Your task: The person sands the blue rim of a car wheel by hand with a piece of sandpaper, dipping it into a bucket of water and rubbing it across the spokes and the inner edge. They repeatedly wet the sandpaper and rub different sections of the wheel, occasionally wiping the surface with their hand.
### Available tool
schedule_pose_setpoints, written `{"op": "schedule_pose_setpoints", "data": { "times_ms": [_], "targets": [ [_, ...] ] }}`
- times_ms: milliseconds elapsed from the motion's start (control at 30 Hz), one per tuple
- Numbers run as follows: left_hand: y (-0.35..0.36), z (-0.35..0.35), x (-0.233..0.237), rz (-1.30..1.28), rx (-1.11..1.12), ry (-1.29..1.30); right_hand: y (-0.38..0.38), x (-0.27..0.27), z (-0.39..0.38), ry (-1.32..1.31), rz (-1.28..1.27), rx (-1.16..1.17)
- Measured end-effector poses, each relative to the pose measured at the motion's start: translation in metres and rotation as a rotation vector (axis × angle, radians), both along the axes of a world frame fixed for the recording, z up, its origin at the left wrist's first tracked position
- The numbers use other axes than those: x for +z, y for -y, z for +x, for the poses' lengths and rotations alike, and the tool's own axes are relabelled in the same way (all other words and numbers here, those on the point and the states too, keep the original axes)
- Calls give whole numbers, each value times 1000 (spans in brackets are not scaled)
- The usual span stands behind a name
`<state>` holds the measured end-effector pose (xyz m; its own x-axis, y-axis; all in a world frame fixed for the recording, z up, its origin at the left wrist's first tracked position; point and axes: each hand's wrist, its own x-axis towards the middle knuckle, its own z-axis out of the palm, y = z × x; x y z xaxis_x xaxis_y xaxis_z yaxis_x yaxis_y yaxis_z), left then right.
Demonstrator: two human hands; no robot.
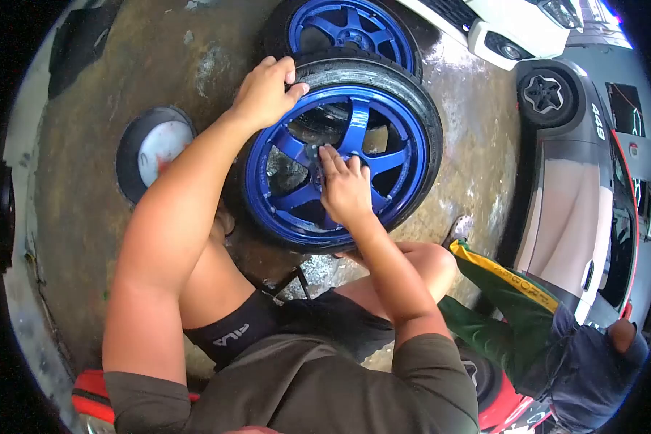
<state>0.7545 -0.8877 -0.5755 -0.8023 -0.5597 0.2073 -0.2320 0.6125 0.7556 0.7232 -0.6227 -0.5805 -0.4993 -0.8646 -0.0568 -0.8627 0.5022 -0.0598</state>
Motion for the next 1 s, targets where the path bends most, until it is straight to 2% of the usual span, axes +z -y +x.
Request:
{"op": "schedule_pose_setpoints", "data": {
  "times_ms": [133,300,367,433,500,567,600,633,700,767,900,933,1000],
  "targets": [
    [-6,1,2,-1,1,-12,3,-3,4,-203,113,50],
    [-7,5,2,10,0,-29,0,36,-29,-213,305,230],
    [-11,7,-2,18,-14,-33,-5,19,-14,-285,295,215],
    [-8,6,0,6,11,-15,-6,11,-11,-21,82,130],
    [-10,6,3,-25,26,-5,-9,9,-22,363,-48,35],
    [-12,3,2,-43,23,-26,-4,14,-23,767,-137,-346],
    [-13,3,3,-54,24,-18,-15,-19,-33,920,-242,-378],
    [-14,1,4,-66,24,-12,-10,-4,-23,794,-231,-325],
    [-14,2,3,-91,32,9,-9,14,-25,210,65,119],
    [-15,5,-1,-81,9,0,-11,28,-38,-300,307,401],
    [-19,15,-4,-99,-53,-17,-4,12,-15,-340,345,262],
    [-16,17,-4,-111,-57,-28,2,11,-3,-170,283,143],
    [-13,18,-4,-111,-52,-33,6,-32,5,197,-220,-75]
  ]
}}
